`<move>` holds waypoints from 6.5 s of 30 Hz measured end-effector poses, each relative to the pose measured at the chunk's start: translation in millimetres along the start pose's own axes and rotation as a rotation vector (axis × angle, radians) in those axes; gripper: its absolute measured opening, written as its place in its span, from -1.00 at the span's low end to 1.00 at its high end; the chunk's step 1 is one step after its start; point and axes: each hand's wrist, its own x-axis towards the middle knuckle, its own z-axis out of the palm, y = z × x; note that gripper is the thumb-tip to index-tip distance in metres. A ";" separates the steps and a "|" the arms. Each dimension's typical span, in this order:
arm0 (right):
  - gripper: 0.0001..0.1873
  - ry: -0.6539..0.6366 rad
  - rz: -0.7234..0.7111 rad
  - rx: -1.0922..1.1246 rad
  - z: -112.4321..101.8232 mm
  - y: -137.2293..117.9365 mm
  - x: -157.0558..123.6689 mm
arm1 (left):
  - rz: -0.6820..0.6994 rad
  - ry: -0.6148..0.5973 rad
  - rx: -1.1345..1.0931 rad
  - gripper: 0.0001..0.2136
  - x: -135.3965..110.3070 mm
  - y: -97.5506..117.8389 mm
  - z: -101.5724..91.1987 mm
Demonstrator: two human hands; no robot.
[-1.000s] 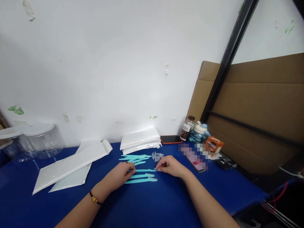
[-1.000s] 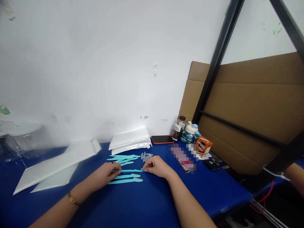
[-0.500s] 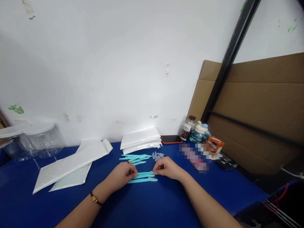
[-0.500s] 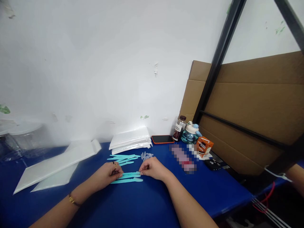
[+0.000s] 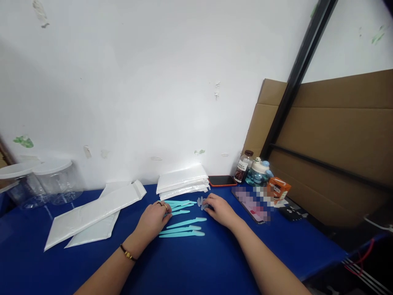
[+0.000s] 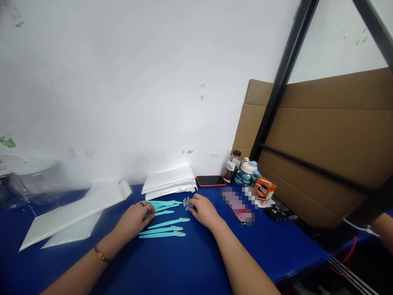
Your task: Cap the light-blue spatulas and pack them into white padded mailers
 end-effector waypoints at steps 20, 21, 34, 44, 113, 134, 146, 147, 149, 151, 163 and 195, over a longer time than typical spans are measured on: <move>-0.89 -0.123 0.204 0.509 6.2 -0.4 -1.9 | -0.033 -0.074 -0.225 -0.85 2.8 12.4 12.6; -0.88 -0.114 0.204 0.522 7.0 -0.7 -1.3 | -0.032 -0.062 -0.221 -0.85 3.8 14.9 15.0; -0.90 -0.035 0.166 0.468 7.4 -7.2 -0.7 | -0.015 -0.104 -0.292 -0.78 7.1 14.7 14.6; -0.88 -0.092 0.172 0.609 18.9 -14.7 1.8 | 0.039 -0.101 -0.315 -0.81 8.3 25.1 18.3; -0.91 -0.058 -0.025 -0.081 -7.3 1.6 6.5 | -0.097 -0.089 -0.228 -0.88 2.8 3.7 9.0; -0.87 -0.084 0.054 0.398 10.7 -16.9 2.8 | -0.064 -0.097 -0.204 -0.85 1.8 5.7 5.5; -0.87 -0.108 0.060 0.442 11.6 -19.0 0.6 | -0.071 -0.104 -0.245 -0.85 2.3 4.1 6.1; -0.87 -0.116 0.055 0.449 13.5 -22.2 1.3 | -0.063 -0.106 -0.248 -0.86 2.2 6.5 6.2; -0.87 -0.135 0.033 0.462 14.1 -26.2 2.4 | -0.037 -0.118 -0.244 -0.86 2.0 10.6 6.3; -0.86 -0.110 0.009 0.451 9.3 -23.7 2.7 | -0.022 -0.107 -0.229 -0.85 2.1 11.9 5.9; -0.81 0.101 0.236 0.019 -15.6 36.5 -4.8 | -0.040 0.073 -0.014 -0.76 10.6 -11.2 10.8; -0.78 -0.095 0.001 0.408 10.2 -17.3 2.8 | 0.077 -0.013 -0.106 -0.80 5.9 21.8 10.5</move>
